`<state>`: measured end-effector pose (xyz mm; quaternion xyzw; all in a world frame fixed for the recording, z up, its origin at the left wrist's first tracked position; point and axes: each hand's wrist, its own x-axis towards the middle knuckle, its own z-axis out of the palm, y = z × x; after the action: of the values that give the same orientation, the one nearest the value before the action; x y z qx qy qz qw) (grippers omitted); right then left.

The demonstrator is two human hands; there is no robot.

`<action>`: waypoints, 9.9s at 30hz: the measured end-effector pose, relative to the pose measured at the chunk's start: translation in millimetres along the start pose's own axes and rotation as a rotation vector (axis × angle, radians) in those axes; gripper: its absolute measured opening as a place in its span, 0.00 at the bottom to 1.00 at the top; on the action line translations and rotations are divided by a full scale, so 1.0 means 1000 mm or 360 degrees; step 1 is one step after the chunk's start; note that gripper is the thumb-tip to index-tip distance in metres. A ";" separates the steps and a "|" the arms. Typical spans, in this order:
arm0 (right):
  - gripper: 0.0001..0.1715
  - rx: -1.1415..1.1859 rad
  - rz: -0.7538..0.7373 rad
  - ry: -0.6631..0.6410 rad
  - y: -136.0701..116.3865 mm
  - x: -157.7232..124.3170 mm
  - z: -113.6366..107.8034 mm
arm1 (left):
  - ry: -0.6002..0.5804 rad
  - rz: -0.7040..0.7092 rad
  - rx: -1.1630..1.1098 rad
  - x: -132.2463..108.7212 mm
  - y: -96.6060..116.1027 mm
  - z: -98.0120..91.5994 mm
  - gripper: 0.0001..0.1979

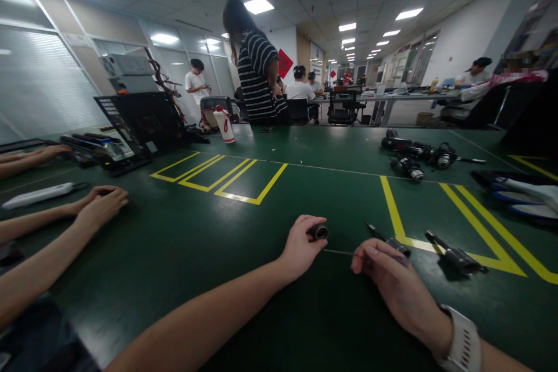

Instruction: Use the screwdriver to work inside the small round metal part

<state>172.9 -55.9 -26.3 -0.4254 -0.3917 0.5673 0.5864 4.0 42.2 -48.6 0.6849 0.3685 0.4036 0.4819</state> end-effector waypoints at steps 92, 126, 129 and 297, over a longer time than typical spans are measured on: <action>0.08 -0.1515 -0.0784 -0.0198 -0.003 -0.032 0.013 | -0.0557 0.0230 0.1294 -0.016 0.026 0.008 0.05; 0.11 -0.0624 -0.0280 0.0026 0.008 -0.013 0.001 | -0.0541 0.0008 0.1099 -0.012 0.031 0.004 0.08; 0.12 -0.0845 -0.0365 -0.0010 0.007 -0.019 0.004 | -0.0523 0.0016 0.1111 -0.012 0.030 0.004 0.09; 0.12 -0.0914 -0.0271 0.0024 -0.004 -0.024 0.015 | -0.0454 0.0048 0.0601 -0.010 0.021 0.000 0.09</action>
<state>159.4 -78.6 -17.0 -0.5437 -0.5661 0.3789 0.4903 2.6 27.7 -30.7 0.8183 0.3555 0.2339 0.3865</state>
